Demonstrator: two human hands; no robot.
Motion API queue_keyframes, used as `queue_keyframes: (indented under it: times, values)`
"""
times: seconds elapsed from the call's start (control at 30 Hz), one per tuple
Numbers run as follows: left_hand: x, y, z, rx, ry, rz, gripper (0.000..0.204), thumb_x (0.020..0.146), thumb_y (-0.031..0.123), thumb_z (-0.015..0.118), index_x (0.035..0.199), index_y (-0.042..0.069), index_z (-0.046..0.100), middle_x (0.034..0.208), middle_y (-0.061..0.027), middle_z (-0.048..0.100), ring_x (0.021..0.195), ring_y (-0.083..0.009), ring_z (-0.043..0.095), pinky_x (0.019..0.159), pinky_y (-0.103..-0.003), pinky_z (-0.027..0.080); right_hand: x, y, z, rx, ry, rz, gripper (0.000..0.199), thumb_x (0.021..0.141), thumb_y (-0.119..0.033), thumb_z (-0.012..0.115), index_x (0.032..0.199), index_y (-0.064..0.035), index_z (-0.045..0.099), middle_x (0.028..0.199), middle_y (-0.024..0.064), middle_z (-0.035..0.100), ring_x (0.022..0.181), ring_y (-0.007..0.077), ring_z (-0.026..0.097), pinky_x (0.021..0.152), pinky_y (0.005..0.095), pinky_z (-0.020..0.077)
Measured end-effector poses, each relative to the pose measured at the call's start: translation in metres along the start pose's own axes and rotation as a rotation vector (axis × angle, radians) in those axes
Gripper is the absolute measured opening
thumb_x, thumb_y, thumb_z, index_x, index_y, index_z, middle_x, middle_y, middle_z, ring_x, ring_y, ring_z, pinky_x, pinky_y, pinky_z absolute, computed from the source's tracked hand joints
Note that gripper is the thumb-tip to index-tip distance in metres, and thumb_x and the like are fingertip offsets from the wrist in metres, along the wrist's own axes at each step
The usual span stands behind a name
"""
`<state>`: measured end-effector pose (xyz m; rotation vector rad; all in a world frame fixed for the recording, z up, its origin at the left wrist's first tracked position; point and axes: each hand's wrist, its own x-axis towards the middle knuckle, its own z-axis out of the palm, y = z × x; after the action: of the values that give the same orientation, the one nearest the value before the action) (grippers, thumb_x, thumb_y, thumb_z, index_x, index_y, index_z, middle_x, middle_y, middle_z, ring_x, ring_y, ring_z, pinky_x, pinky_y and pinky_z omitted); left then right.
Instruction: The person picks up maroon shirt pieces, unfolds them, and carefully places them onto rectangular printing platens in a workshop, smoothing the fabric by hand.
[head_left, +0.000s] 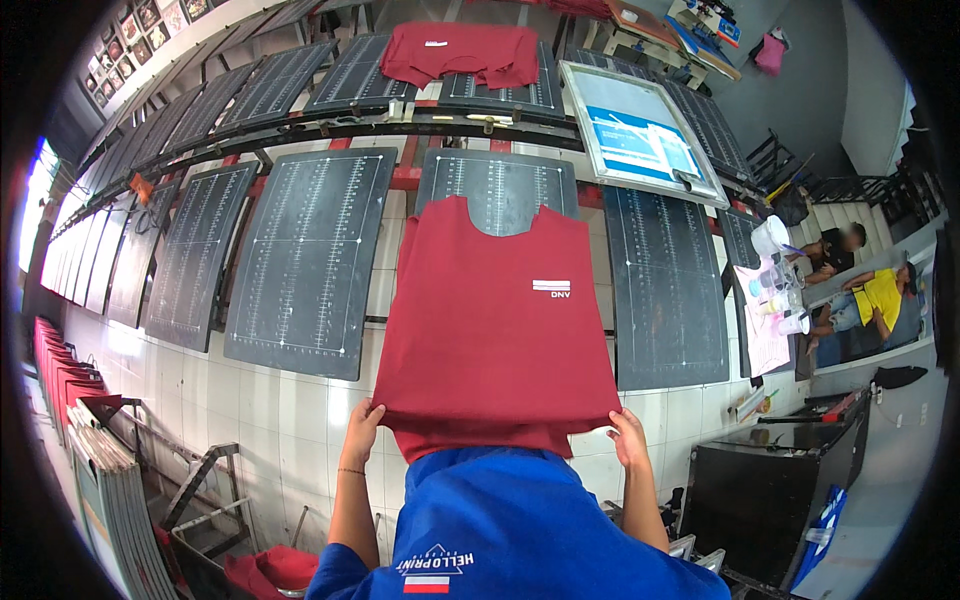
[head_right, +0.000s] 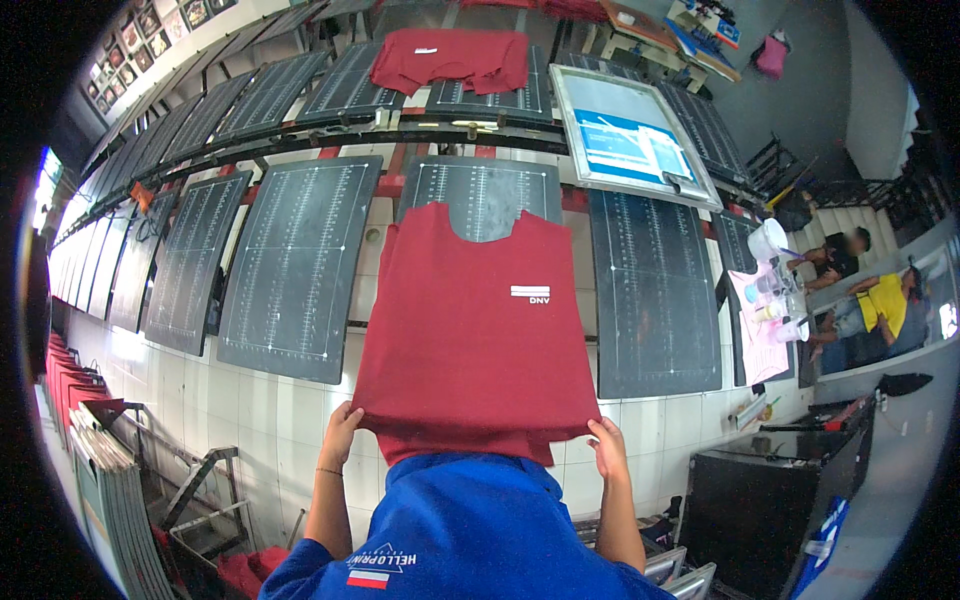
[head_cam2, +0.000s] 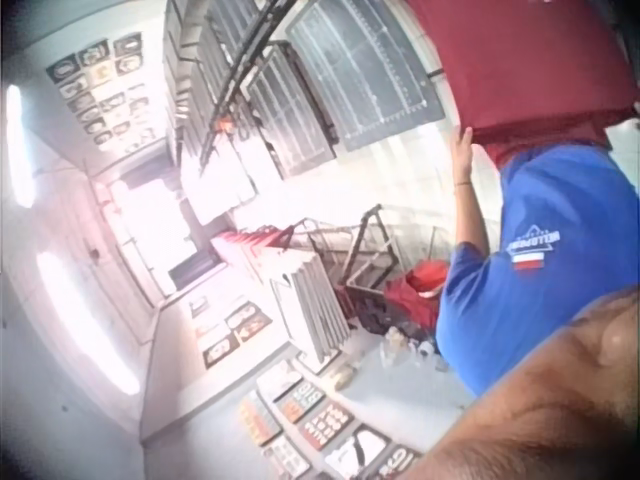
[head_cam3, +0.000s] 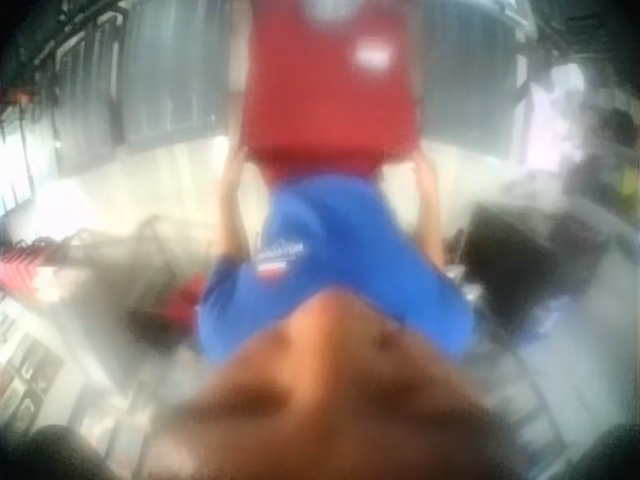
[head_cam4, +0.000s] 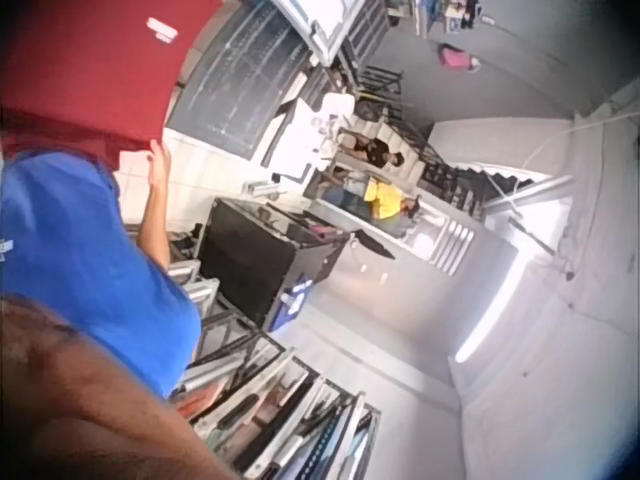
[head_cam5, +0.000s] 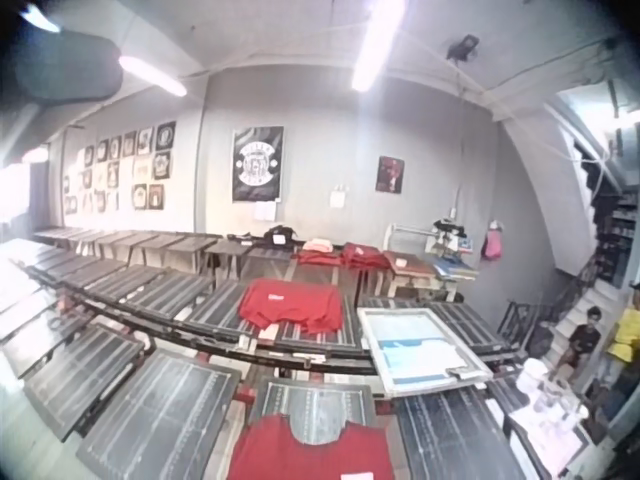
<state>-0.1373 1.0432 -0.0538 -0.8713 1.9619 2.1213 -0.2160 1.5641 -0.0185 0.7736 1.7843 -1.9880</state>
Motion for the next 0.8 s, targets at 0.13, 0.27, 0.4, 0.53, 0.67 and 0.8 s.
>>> queue_keyframes:
  times: [0.13,0.27,0.4,0.53,0.67,0.8]
  values:
    - [-0.005,-0.012,0.0,-0.032,0.088,-0.006,0.014,0.091,0.01,0.056,0.098,-0.001,0.059,0.091,-0.0058,0.062,0.088,-0.0134,0.057,0.083,-0.03,0.046,0.007,0.019,0.001,-0.146,0.012,0.013,0.011,0.088,-0.024,0.064,0.092,-0.0134,0.064,0.091,-0.0044,0.062,0.088,0.0072,0.053,0.076,0.0293,0.0397]
    - [0.007,-0.034,-0.008,0.431,0.114,-0.138,0.025,0.088,0.013,0.059,0.105,-0.004,0.059,0.101,-0.0142,0.065,0.098,-0.0223,0.061,0.087,-0.035,0.047,0.026,0.034,-0.004,-0.435,0.09,0.057,0.027,0.087,-0.027,0.065,0.099,-0.0038,0.065,0.096,0.0041,0.064,0.091,0.0147,0.057,0.079,0.0324,0.0437]
    - [0.044,-0.027,0.005,0.683,0.167,0.127,0.046,0.09,0.021,0.059,0.125,-0.007,0.051,0.127,-0.0272,0.056,0.12,-0.0336,0.055,0.099,-0.041,0.043,0.062,0.018,0.01,-0.955,0.247,-0.173,0.059,0.088,-0.042,0.061,0.121,0.0067,0.058,0.119,0.024,0.062,0.115,0.0302,0.058,0.097,0.0377,0.0433]
    - [0.096,0.029,0.045,0.126,0.107,0.302,0.071,0.094,0.042,0.058,0.141,-0.005,0.035,0.143,-0.0234,0.042,0.132,-0.0298,0.044,0.109,-0.041,0.035,0.1,-0.028,0.071,-0.561,0.256,-0.386,0.074,0.095,-0.053,0.049,0.141,0.0037,0.038,0.138,0.0232,0.048,0.127,0.031,0.049,0.103,0.0419,0.0411]
    - [0.127,0.009,0.016,-0.481,-0.377,-0.436,0.082,0.089,0.055,0.059,0.142,-0.003,0.037,0.14,-0.0203,0.047,0.128,-0.0292,0.049,0.107,-0.039,0.04,0.139,-0.014,0.066,0.079,-0.385,0.228,0.092,0.087,-0.076,0.033,0.145,-0.0049,0.035,0.144,0.0164,0.043,0.131,0.0304,0.046,0.108,0.0437,0.0378]
    - [0.106,0.019,0.011,-0.112,-0.16,-0.237,0.073,0.09,0.045,0.063,0.13,-0.013,0.046,0.128,-0.0226,0.057,0.116,-0.0298,0.059,0.098,-0.039,0.047,0.12,0.002,0.053,0.14,-0.375,0.239,0.085,0.091,-0.068,0.041,0.144,-0.0017,0.036,0.143,0.016,0.045,0.129,0.0286,0.047,0.107,0.0447,0.0391]
